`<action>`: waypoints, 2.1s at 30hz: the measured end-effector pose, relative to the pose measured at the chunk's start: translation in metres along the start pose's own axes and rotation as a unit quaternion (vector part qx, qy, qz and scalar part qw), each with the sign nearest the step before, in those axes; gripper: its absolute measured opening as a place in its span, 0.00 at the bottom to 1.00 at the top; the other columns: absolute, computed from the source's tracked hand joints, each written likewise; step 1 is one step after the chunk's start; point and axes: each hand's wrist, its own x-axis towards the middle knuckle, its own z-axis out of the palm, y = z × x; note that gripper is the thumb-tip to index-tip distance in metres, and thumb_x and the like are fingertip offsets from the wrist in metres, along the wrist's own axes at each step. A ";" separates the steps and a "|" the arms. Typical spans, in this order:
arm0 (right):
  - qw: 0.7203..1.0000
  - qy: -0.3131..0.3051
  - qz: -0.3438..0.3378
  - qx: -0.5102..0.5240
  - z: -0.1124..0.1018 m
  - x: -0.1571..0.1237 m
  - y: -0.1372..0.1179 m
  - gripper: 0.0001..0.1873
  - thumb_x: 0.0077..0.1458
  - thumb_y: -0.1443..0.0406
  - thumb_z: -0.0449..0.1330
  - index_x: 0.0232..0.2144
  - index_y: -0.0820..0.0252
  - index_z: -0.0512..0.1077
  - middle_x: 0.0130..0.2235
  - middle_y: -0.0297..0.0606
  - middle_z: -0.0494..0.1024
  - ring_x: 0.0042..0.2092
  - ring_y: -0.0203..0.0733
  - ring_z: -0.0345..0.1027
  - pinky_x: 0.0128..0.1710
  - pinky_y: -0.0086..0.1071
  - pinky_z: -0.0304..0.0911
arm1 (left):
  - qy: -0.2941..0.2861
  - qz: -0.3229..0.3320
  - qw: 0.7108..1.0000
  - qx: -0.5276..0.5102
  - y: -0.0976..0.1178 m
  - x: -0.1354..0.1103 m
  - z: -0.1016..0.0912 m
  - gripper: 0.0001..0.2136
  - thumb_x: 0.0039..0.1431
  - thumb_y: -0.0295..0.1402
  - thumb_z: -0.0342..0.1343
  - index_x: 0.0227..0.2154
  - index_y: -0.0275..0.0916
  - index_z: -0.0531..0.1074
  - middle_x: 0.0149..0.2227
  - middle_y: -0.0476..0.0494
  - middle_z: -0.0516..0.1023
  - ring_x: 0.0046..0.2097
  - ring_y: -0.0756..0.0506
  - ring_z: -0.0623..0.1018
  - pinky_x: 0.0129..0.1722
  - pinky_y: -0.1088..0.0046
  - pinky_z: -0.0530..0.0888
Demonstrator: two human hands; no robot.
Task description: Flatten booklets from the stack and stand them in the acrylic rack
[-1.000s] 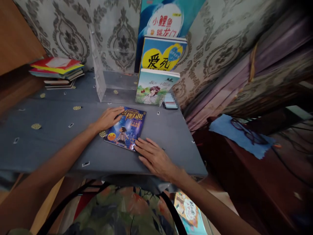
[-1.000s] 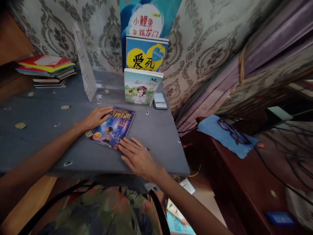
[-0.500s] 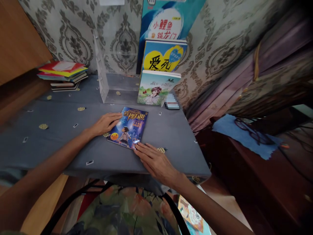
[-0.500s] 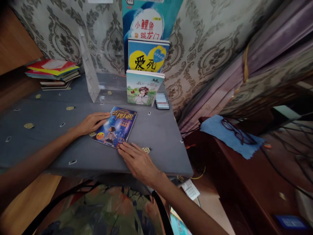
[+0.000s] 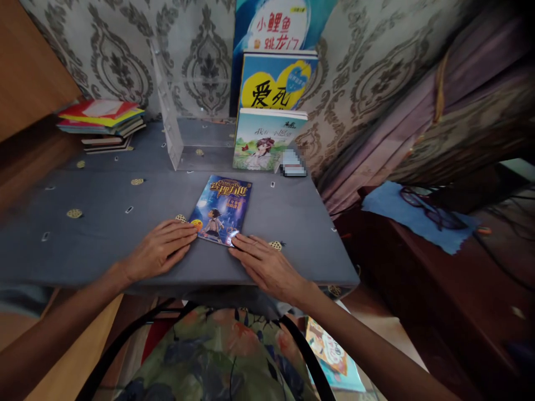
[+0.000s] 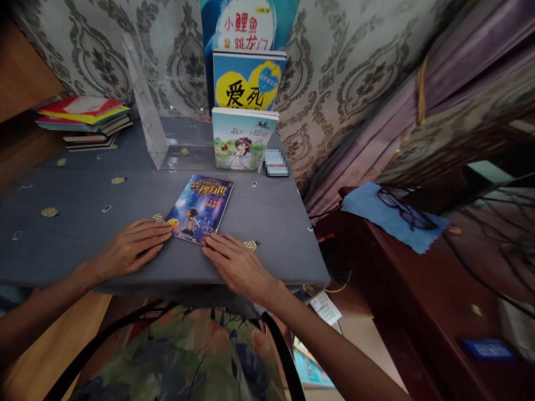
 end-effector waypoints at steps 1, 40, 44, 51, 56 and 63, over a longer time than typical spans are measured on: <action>1.000 0.000 -0.001 0.002 0.000 0.000 0.000 0.21 0.65 0.71 0.51 0.58 0.62 0.69 0.62 0.46 0.71 0.67 0.45 0.58 0.65 0.46 0.59 | -0.007 0.009 1.000 0.007 0.004 0.003 0.002 0.18 0.66 0.27 0.52 0.58 0.40 0.70 0.55 0.42 0.78 0.58 0.43 0.76 0.59 0.58 0.71; 0.963 0.040 0.266 -0.024 -0.004 0.055 0.032 0.26 0.62 0.61 0.60 0.60 0.63 0.66 0.64 0.55 0.64 0.63 0.59 0.61 0.60 0.56 0.62 | 0.090 -0.408 0.875 -0.246 -0.050 0.073 0.044 0.24 0.55 0.47 0.57 0.52 0.42 0.72 0.47 0.39 0.81 0.49 0.36 0.78 0.50 0.59 0.72; 0.962 0.062 0.264 -0.006 0.004 0.050 0.037 0.27 0.61 0.62 0.59 0.61 0.60 0.65 0.66 0.55 0.63 0.64 0.58 0.60 0.62 0.54 0.60 | 0.139 -0.489 0.765 -0.395 -0.058 0.083 0.034 0.27 0.43 0.47 0.67 0.46 0.39 0.74 0.41 0.40 0.82 0.43 0.38 0.80 0.38 0.67 0.74; 0.952 0.104 0.275 0.079 0.014 0.040 0.051 0.26 0.61 0.64 0.58 0.61 0.61 0.66 0.67 0.53 0.59 0.68 0.55 0.54 0.66 0.49 0.57 | 0.049 -0.528 0.639 -0.558 -0.040 0.099 0.030 0.28 0.32 0.45 0.74 0.38 0.36 0.75 0.29 0.46 0.80 0.30 0.44 0.79 0.28 0.73 0.72; 0.900 0.203 0.319 0.218 0.020 0.040 0.075 0.40 0.53 0.63 0.64 0.66 0.59 0.57 0.60 0.52 0.69 0.55 0.52 0.70 0.52 0.46 0.70 | 0.055 -0.483 0.614 -0.622 -0.034 0.108 0.029 0.26 0.35 0.43 0.75 0.38 0.36 0.76 0.30 0.44 0.82 0.30 0.44 0.80 0.30 0.72 0.75; 0.763 0.169 0.369 0.503 -0.012 0.047 0.089 0.27 0.48 0.54 0.67 0.48 0.61 0.75 0.35 0.36 0.77 0.30 0.35 0.66 0.23 0.24 0.55 | 0.077 -0.444 0.625 -0.637 -0.028 0.126 0.024 0.24 0.41 0.42 0.73 0.42 0.37 0.77 0.34 0.43 0.82 0.32 0.46 0.80 0.32 0.74 0.74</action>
